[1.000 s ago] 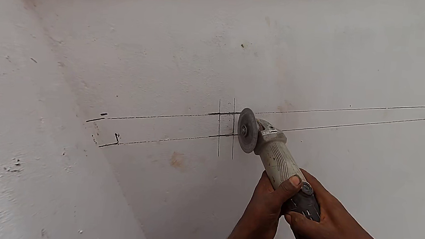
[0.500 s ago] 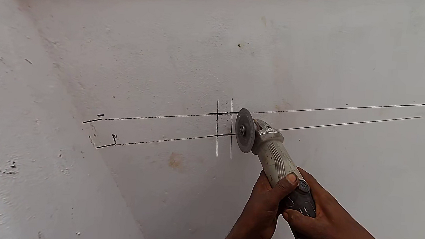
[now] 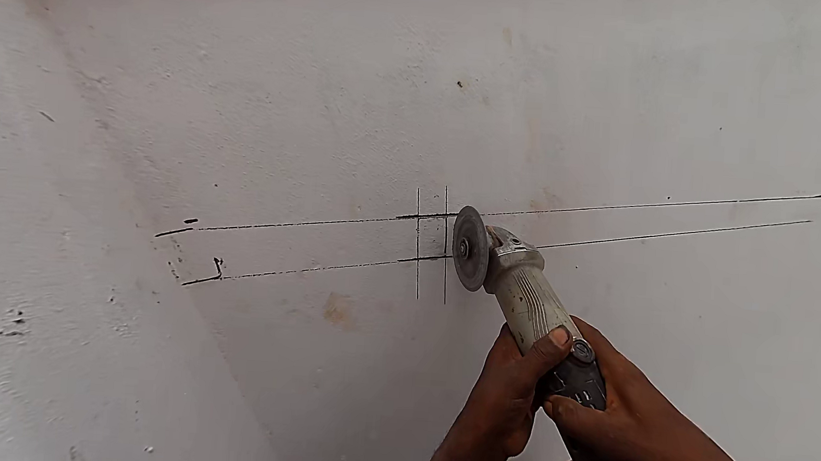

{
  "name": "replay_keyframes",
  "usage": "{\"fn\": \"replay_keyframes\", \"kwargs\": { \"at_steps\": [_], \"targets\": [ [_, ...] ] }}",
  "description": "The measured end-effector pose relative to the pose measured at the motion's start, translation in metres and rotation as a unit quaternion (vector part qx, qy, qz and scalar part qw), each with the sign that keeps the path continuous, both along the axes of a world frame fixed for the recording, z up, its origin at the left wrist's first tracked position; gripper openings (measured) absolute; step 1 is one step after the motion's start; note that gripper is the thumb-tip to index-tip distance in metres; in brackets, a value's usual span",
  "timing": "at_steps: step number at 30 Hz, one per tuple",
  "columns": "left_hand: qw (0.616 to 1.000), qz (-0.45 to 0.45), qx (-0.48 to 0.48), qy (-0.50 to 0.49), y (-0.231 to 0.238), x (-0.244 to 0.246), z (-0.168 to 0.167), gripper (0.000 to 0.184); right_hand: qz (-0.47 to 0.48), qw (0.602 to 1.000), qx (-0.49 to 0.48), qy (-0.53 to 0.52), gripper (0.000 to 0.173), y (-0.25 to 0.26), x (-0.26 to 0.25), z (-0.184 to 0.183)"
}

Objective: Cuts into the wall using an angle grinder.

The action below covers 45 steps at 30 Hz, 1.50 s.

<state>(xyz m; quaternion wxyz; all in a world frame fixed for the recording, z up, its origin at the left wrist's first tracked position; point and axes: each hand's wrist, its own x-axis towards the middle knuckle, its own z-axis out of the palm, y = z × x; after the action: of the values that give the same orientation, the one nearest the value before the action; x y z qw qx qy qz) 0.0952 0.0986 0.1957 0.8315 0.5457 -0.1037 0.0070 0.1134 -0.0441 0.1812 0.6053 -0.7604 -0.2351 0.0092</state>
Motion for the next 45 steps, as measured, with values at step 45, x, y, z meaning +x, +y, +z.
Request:
{"fn": "replay_keyframes", "kwargs": {
  "at_steps": [45],
  "targets": [
    [1.0, 0.011, -0.021, 0.012, 0.002, 0.007, 0.005, 0.028, 0.012, 0.999, -0.01, 0.049, 0.082, 0.004, 0.005, 0.017]
  ]
}}
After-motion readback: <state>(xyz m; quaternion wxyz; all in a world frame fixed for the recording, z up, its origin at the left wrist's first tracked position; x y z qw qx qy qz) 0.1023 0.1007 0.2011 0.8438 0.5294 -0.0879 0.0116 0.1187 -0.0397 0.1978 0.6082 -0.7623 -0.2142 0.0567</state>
